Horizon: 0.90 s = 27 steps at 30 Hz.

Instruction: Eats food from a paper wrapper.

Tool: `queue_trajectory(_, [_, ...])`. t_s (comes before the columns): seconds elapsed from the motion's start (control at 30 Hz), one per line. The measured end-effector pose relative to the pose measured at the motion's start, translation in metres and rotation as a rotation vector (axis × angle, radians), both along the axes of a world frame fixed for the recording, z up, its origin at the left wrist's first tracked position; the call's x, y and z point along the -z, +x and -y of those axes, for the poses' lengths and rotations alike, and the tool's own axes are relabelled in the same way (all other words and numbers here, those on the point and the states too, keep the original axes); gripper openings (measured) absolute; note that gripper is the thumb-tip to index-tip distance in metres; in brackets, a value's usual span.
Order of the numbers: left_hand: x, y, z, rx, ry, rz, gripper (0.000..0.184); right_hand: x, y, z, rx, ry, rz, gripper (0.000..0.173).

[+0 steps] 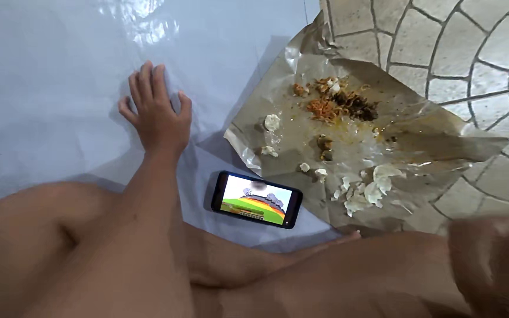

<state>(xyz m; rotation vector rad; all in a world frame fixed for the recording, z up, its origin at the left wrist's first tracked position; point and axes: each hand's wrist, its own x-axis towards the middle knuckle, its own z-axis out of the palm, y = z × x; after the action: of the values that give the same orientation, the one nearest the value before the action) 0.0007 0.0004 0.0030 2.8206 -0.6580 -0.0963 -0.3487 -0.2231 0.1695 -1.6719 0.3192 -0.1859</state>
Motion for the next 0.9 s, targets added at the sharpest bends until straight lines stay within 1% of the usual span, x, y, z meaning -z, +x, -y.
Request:
queue_trajectory(0.03, [0.0, 0.001, 0.001, 0.002, 0.002, -0.007, 0.059, 0.008, 0.03, -0.002, 0.045, -0.032, -0.004, 0.026])
queue_trajectory(0.07, [-0.001, 0.001, 0.001, 0.004, 0.002, -0.011, 0.059, 0.014, 0.054, 0.001, 0.034, -0.07, 0.012, 0.016])
queue_trajectory(0.1, [-0.001, 0.001, 0.001, 0.006, 0.001, -0.012, 0.059, 0.016, 0.074, 0.008, -0.037, -0.098, 0.043, 0.005])
queue_trajectory(0.13, [-0.001, 0.001, 0.001, 0.009, -0.001, -0.011, 0.058, 0.02, 0.085, 0.013, -0.065, -0.15, 0.039, 0.006])
queue_trajectory(0.17, [-0.001, 0.001, 0.0, 0.011, 0.002, -0.007, 0.058, 0.027, 0.091, 0.017, -0.048, -0.189, 0.022, 0.01])
queue_trajectory(0.23, [0.002, 0.001, 0.0, 0.006, 0.011, 0.014, 0.059, 0.039, 0.1, 0.023, -0.007, -0.279, -0.067, 0.013])
queue_trajectory(0.4, [0.002, 0.001, 0.001, 0.003, 0.013, 0.013, 0.058, 0.062, 0.114, 0.029, 0.005, -0.656, -0.337, 0.01])
queue_trajectory(0.47, [0.001, 0.001, 0.001, 0.004, 0.012, 0.015, 0.058, 0.072, 0.116, 0.032, -0.026, -0.734, -0.381, 0.012])
queue_trajectory(0.53, [0.0, 0.0, 0.001, -0.001, 0.014, -0.002, 0.059, 0.079, 0.116, 0.034, -0.049, -0.77, -0.404, 0.015])
queue_trajectory(0.67, [-0.001, 0.001, 0.002, -0.008, 0.007, -0.014, 0.059, 0.085, 0.118, 0.038, -0.065, -0.769, -0.466, 0.021])
queue_trajectory(0.8, [0.0, 0.001, 0.002, -0.01, -0.004, -0.01, 0.06, 0.083, 0.12, 0.038, -0.065, -0.772, -0.496, 0.023])
queue_trajectory(0.9, [0.001, 0.0, 0.001, -0.012, -0.003, -0.009, 0.059, 0.081, 0.122, 0.033, -0.065, -0.785, -0.476, 0.025])
